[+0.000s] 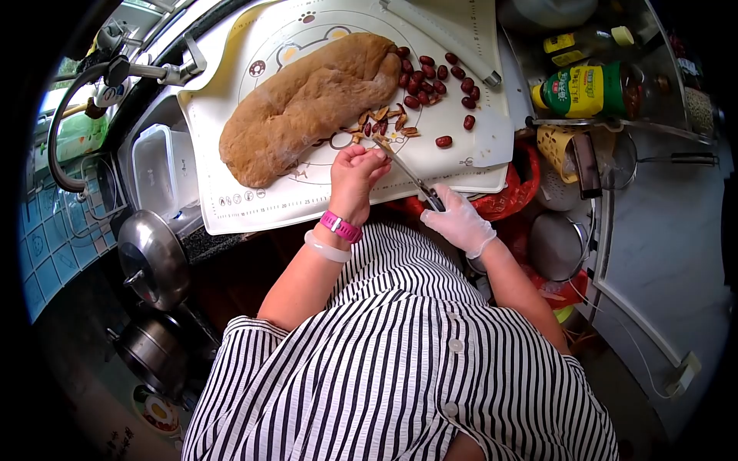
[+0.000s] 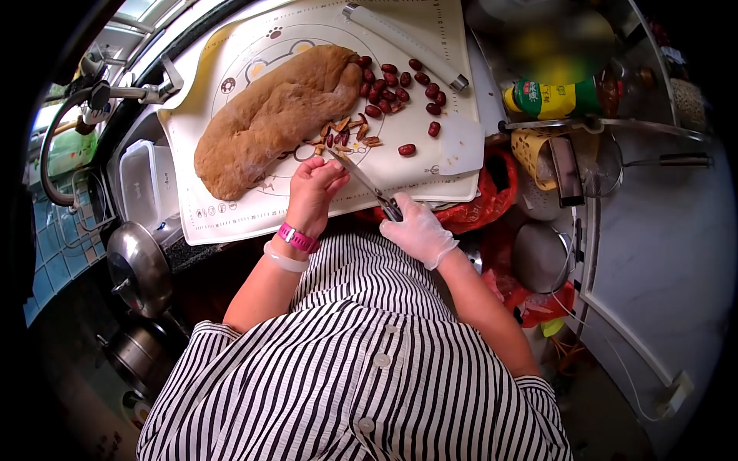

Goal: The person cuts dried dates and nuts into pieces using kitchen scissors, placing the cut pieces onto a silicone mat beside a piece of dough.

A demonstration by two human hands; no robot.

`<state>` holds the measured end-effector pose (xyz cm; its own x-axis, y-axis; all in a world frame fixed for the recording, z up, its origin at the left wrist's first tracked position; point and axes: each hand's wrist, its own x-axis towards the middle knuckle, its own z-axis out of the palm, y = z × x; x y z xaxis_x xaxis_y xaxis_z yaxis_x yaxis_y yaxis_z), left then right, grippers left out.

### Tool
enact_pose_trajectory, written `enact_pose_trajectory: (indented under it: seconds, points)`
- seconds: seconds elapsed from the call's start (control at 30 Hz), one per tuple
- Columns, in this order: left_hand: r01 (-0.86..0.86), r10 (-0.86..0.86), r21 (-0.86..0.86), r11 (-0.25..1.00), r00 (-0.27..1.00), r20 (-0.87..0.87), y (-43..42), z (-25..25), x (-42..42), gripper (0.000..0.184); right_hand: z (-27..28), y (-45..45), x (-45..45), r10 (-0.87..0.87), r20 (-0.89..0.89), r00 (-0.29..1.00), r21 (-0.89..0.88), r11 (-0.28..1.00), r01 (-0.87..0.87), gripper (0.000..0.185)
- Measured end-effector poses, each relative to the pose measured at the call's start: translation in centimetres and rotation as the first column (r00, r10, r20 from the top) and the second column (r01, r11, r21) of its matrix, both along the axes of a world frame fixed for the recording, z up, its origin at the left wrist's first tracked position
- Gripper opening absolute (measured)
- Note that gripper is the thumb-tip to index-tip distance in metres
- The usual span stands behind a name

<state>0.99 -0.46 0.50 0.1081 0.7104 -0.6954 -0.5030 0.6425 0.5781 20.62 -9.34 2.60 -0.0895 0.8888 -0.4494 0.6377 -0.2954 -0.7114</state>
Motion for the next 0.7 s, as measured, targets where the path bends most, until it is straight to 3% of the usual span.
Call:
enact_pose_trajectory:
  seconds: [0.03,0.07,0.1,0.2,0.7]
  points:
    - [0.001,-0.001,0.000,1.000,1.000,0.000,0.0,-0.1,0.0,0.032,0.2,0.1,0.1,-0.001,0.000,1.000,0.000,1.000,0.001,0.050]
    - [0.008,-0.008,0.000,1.000,1.000,-0.002,-0.1,-0.2,-0.1,0.032,0.6,0.2,0.4,-0.150,-0.264,0.953,-0.284,0.956,0.071,0.048]
    - [0.014,-0.014,-0.001,1.000,1.000,-0.003,-0.1,-0.2,-0.1,0.032,1.2,0.5,0.4,-0.351,-0.453,0.820,-0.553,0.832,0.051,0.047]
    - [0.023,-0.023,0.000,1.000,1.000,-0.003,-0.1,-0.2,-0.2,0.033,1.9,1.0,0.3,-0.299,-0.448,0.842,-0.529,0.849,0.019,0.037]
    - [0.014,-0.017,-0.035,0.999,0.996,-0.087,0.1,-0.4,0.2,0.031,1.3,0.5,-0.4,-0.368,-0.448,0.815,-0.548,0.833,0.076,0.030]
